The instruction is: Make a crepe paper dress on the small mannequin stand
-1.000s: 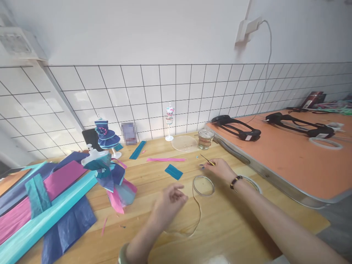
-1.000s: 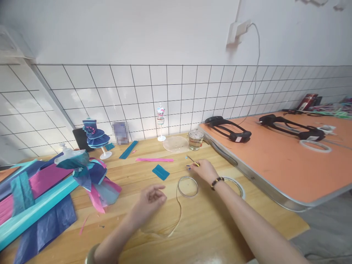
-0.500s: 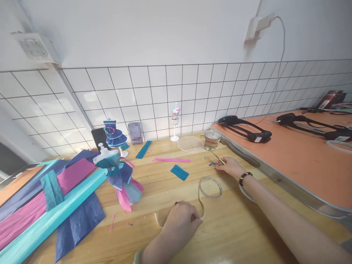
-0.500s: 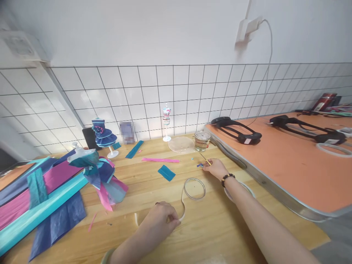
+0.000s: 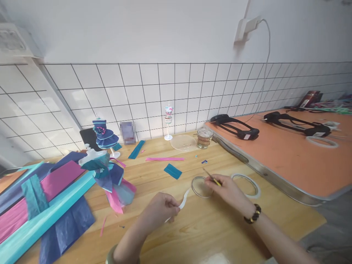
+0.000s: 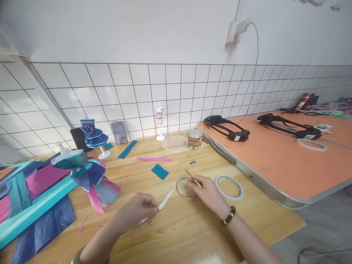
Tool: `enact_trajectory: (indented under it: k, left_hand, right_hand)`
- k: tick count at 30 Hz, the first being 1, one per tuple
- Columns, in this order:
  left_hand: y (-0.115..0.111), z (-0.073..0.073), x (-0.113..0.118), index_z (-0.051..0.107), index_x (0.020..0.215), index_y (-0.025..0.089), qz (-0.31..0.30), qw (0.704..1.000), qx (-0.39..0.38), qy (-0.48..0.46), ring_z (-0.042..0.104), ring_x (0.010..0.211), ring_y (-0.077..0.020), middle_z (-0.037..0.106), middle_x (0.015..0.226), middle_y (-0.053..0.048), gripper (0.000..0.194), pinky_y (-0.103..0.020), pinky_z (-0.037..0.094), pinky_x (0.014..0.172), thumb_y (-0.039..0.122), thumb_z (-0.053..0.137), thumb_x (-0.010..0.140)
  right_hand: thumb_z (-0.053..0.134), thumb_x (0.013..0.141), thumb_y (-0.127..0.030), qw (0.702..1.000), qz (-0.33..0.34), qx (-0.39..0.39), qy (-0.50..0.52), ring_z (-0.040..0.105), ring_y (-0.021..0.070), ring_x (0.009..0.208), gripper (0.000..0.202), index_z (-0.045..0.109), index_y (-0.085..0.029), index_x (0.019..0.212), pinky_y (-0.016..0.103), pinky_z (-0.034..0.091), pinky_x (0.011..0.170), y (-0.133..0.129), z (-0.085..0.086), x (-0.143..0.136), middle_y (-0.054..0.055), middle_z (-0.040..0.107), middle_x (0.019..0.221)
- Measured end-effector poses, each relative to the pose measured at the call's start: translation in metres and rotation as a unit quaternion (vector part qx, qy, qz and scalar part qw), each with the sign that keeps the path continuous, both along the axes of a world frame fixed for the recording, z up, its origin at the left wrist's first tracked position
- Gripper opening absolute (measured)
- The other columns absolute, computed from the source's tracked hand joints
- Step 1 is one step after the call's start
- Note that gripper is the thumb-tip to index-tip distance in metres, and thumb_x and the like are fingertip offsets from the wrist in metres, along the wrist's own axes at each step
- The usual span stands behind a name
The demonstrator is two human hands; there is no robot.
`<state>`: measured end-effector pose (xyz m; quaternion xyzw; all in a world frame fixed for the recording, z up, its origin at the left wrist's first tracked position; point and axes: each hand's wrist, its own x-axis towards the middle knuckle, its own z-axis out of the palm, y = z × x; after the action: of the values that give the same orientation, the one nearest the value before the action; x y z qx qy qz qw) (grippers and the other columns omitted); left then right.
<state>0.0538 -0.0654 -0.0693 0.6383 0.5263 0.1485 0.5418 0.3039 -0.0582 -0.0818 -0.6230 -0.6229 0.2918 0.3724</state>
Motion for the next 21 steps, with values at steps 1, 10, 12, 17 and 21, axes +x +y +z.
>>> enact_trajectory:
  k: [1,10,12,17,21]
  left_hand:
    - [-0.001,0.002,0.0,0.065,0.07,0.015,-0.005,1.0,-0.01,-0.006,0.039,0.042,-0.0073,0.058,0.05,0.003,0.019,-0.019,0.026,0.043,0.031,0.057,0.065]
    - [-0.003,0.007,-0.002,0.063,0.07,0.012,-0.026,0.989,-0.116,-0.086,0.05,0.043,-0.0085,0.068,0.062,-0.004,0.023,-0.019,0.032,0.038,0.03,0.068,0.056]
    - [-0.003,0.005,-0.001,0.064,0.078,0.011,-0.038,0.983,-0.135,-0.12,0.059,0.053,-0.0131,0.067,0.064,-0.004,0.029,-0.021,0.041,0.045,0.029,0.069,0.056]
    - [-0.007,-0.001,0.005,0.059,0.099,0.013,-0.068,0.96,-0.196,-0.187,0.059,0.049,-0.0111,0.063,0.061,0.0,0.046,-0.024,0.048,0.052,0.031,0.071,0.058]
    - [-0.011,-0.008,0.013,0.056,0.092,0.013,-0.056,0.962,-0.188,-0.188,0.053,0.04,-0.0089,0.058,0.05,0.002,0.043,-0.02,0.043,0.042,0.044,0.067,0.064]
  right_hand:
    - [0.054,0.074,-0.038,0.999,0.03,-0.005,0.018,0.059,0.0187,0.073,0.021,0.064,-0.018,0.073,0.026,0.044,0.066,-0.007,0.0,-0.01,0.002,0.066,0.075]
    - [0.051,0.077,-0.023,0.996,0.079,-0.003,0.049,0.056,0.0172,0.072,0.008,0.056,-0.019,0.072,0.026,0.041,0.066,-0.033,-0.007,-0.054,0.001,0.061,0.073]
    - [0.05,0.078,-0.024,0.995,0.074,-0.012,0.071,0.054,0.0165,0.07,0.011,0.054,-0.019,0.068,0.026,0.04,0.065,-0.037,-0.009,-0.057,0.0,0.059,0.07]
    - [0.053,0.079,-0.037,0.97,0.079,-0.121,0.197,0.037,0.0084,0.044,0.02,0.052,-0.019,0.069,0.02,0.028,0.043,-0.04,-0.01,-0.062,-0.007,0.043,0.051]
    - [0.059,0.073,-0.044,0.917,0.059,-0.216,0.33,0.015,0.0048,0.036,0.027,0.043,-0.022,0.072,0.018,0.01,0.035,-0.039,-0.009,-0.064,-0.013,0.024,0.043]
